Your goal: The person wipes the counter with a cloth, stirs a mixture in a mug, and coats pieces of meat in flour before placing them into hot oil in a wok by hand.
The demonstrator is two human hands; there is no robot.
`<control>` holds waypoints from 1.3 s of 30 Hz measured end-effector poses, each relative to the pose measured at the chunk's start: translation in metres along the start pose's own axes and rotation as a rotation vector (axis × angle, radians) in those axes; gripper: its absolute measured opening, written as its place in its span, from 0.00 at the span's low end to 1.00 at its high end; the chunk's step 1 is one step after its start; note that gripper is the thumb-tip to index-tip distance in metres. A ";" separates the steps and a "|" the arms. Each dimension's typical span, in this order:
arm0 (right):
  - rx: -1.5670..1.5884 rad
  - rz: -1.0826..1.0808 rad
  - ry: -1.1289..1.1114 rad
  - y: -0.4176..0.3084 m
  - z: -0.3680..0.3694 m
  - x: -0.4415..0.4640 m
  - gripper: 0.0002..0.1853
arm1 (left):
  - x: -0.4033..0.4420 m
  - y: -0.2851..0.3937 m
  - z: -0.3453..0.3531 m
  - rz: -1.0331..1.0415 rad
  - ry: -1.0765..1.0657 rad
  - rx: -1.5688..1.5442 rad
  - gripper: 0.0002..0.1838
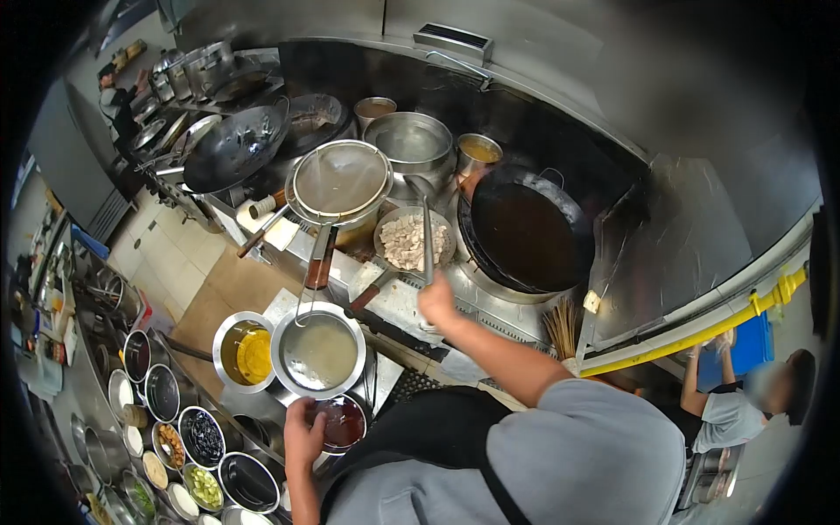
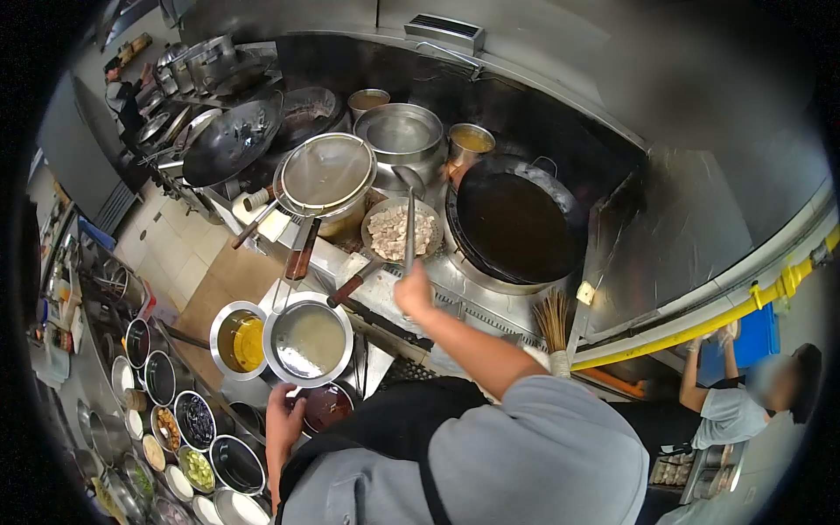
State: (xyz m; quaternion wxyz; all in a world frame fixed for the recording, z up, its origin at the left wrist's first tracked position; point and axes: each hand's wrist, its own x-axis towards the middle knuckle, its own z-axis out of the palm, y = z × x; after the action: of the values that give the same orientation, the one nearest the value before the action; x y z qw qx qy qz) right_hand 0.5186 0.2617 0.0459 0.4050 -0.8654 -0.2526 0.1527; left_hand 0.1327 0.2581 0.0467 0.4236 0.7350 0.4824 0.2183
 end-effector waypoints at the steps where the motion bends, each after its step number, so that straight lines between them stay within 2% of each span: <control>1: 0.005 0.035 -0.013 0.008 0.018 -0.005 0.32 | -0.015 0.014 -0.003 -0.087 -0.003 0.002 0.18; 4: 0.055 0.105 -0.055 0.017 0.067 -0.005 0.37 | -0.062 0.011 0.011 -0.233 0.117 -0.055 0.17; 5: 0.083 0.160 -0.054 0.019 0.076 -0.008 0.39 | -0.078 0.046 0.014 -0.248 0.163 0.024 0.17; 6: 0.079 0.143 -0.088 0.020 0.080 -0.009 0.39 | -0.093 0.048 0.023 -0.273 0.192 0.024 0.17; 8: 0.259 0.266 -0.214 0.020 0.088 -0.006 0.38 | -0.126 0.048 0.044 -0.341 0.226 0.014 0.18; 9: 0.122 0.233 -0.100 0.025 0.100 -0.008 0.25 | -0.141 0.053 0.056 -0.351 0.232 0.031 0.18; 10: 0.114 0.217 -0.143 0.037 0.106 -0.009 0.25 | -0.158 0.053 0.073 -0.445 0.268 -0.041 0.18; 12: 0.256 0.193 -0.595 0.076 0.127 -0.004 0.25 | -0.187 0.070 0.097 -0.506 0.252 0.035 0.18; 14: 0.375 0.210 -0.862 0.079 0.085 -0.034 0.27 | -0.220 0.080 0.127 -0.544 0.295 0.008 0.19; 15: 0.433 0.163 -0.989 0.075 0.057 -0.053 0.23 | -0.237 0.085 0.138 -0.549 0.291 0.030 0.20; 16: 0.516 0.349 -1.099 0.063 0.019 -0.079 0.21 | -0.252 0.092 0.147 -0.664 0.254 0.023 0.21; 17: 0.360 0.342 -1.184 0.074 0.010 -0.091 0.18 | -0.266 0.097 0.155 -0.730 0.253 -0.052 0.22; 18: 0.402 0.397 -1.357 0.103 0.014 -0.093 0.27 | -0.282 0.088 0.168 -0.728 0.264 0.010 0.23; 19: 0.311 0.468 -1.472 0.105 -0.005 -0.104 0.26 | -0.301 0.082 0.180 -0.730 0.267 0.073 0.23; 21: 0.176 0.435 -1.505 0.130 -0.019 -0.120 0.21 | -0.322 0.088 0.187 -0.794 0.308 0.053 0.24; 24: 0.008 0.368 -1.492 0.165 -0.024 -0.124 0.18 | -0.356 0.064 0.203 -0.825 0.494 0.086 0.22; 27: -0.132 0.206 -1.560 0.207 -0.005 -0.100 0.16 | -0.391 0.043 0.209 -0.886 0.567 0.081 0.20; 28: -0.298 -0.259 -1.624 0.213 -0.001 -0.092 0.15 | -0.405 0.032 0.211 -0.916 0.724 0.030 0.20; 30: -0.457 -0.743 -1.639 0.201 -0.004 -0.109 0.14 | -0.441 0.021 0.204 -0.997 1.046 -0.042 0.19; 31: -0.407 -0.440 -1.578 0.189 -0.011 -0.116 0.15 | -0.467 0.015 0.194 -1.049 1.214 -0.069 0.18; 33: -0.364 -0.149 -1.493 0.176 -0.014 -0.136 0.15 | -0.523 0.028 0.158 -1.244 1.666 -0.060 0.17; 34: -0.401 -0.088 -1.448 0.175 -0.006 -0.135 0.15 | -0.571 -0.015 0.162 -1.223 1.973 -0.112 0.19; 35: -0.424 -0.060 -1.423 0.171 -0.004 -0.146 0.15 | -0.619 -0.021 0.152 -1.320 2.086 -0.004 0.21; 36: -0.447 -0.031 -1.397 0.166 -0.003 -0.157 0.15 | -0.658 -0.010 0.137 -1.393 2.247 -0.177 0.22; 37: -0.497 -0.062 -1.332 0.150 -0.008 -0.176 0.15 | -0.725 -0.064 0.150 -1.213 2.560 -0.094 0.23; 38: -0.547 -0.093 -1.267 0.135 -0.011 -0.196 0.15 | -0.746 -0.039 0.128 -1.147 2.762 -0.304 0.22; 39: -0.568 -0.111 -1.251 0.129 -0.007 -0.213 0.14 | -0.782 -0.037 0.124 -1.117 2.762 -0.552 0.21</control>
State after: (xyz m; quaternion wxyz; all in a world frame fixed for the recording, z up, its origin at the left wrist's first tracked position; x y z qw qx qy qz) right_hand 0.3869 0.0675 -0.0375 -0.0522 -0.6729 -0.5130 0.5303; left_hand -0.1399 -0.4858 0.0173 -0.2013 -0.4123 0.6432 0.6130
